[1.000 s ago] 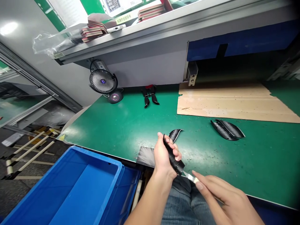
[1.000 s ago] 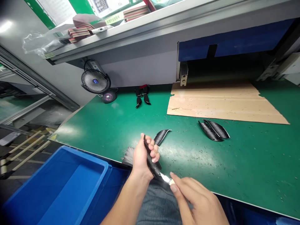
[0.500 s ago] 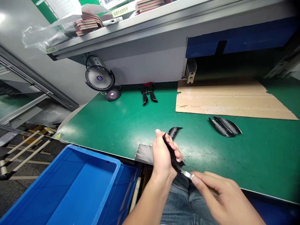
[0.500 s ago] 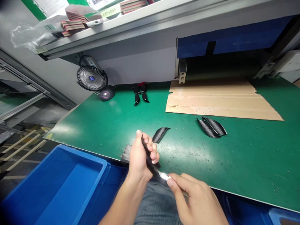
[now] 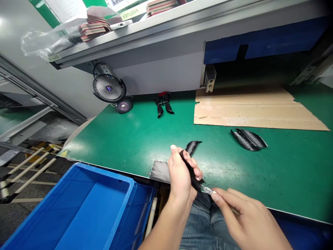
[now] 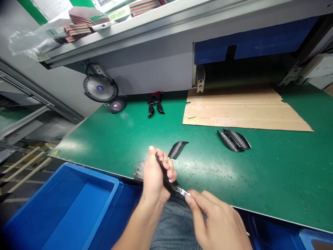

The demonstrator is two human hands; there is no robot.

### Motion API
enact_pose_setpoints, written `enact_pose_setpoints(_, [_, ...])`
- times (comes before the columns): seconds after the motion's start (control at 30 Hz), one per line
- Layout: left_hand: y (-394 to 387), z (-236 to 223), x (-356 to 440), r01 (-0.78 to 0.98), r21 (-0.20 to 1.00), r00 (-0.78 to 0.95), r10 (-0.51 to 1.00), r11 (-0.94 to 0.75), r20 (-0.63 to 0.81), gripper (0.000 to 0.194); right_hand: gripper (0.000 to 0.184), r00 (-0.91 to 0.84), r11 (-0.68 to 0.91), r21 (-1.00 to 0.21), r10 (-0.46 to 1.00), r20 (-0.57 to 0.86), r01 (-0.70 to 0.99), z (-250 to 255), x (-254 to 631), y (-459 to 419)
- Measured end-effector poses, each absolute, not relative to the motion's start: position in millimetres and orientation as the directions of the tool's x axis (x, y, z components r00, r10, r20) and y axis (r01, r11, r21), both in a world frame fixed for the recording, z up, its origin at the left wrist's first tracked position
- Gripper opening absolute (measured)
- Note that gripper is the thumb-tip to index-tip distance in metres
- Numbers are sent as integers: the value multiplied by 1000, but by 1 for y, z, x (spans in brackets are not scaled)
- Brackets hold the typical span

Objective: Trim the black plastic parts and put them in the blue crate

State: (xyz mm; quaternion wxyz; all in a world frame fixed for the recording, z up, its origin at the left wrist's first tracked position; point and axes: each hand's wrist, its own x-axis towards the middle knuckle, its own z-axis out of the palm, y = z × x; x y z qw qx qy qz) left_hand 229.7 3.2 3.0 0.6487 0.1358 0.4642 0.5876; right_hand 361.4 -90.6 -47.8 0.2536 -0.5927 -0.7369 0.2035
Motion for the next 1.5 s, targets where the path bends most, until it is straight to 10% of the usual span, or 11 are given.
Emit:
enact_pose_setpoints(0.3, [3, 1, 231, -675, 676, -134, 852, 296, -506, 40, 22, -103, 270, -278, 863, 494, 922, -51, 351, -107])
enact_pose_setpoints(0.43, [8, 0, 224, -740, 583, -84, 813, 337, -577, 38, 30, 102, 266, -471, 777, 621, 841, -50, 345, -112])
enact_pose_setpoints(0.57, [6, -4, 229, -738, 587, -68, 830, 331, -553, 37, 30, 335, 3, -900, 928, 165, 437, -52, 339, -94])
enact_pose_setpoints(0.7, [5, -11, 236, -594, 737, -67, 893, 322, -445, 44, 39, 99, -257, -931, 966, -239, 257, -50, 330, -66])
enact_pose_setpoints(0.87, [65, -34, 203, -24, 978, -189, 960, 208, -209, 51, 45, 154, -293, -882, 955, -253, 370, -67, 341, -74])
enact_pose_setpoints(1.1, [132, -75, 172, 387, 917, -187, 982, 97, -25, 32, 37, 281, -195, -547, 957, 77, 814, -88, 413, -58])
enact_pose_setpoints(1.5, [57, -25, 210, 446, 889, -148, 971, -102, 186, 21, 26, 200, -38, -522, 946, 257, 852, -76, 449, -1])
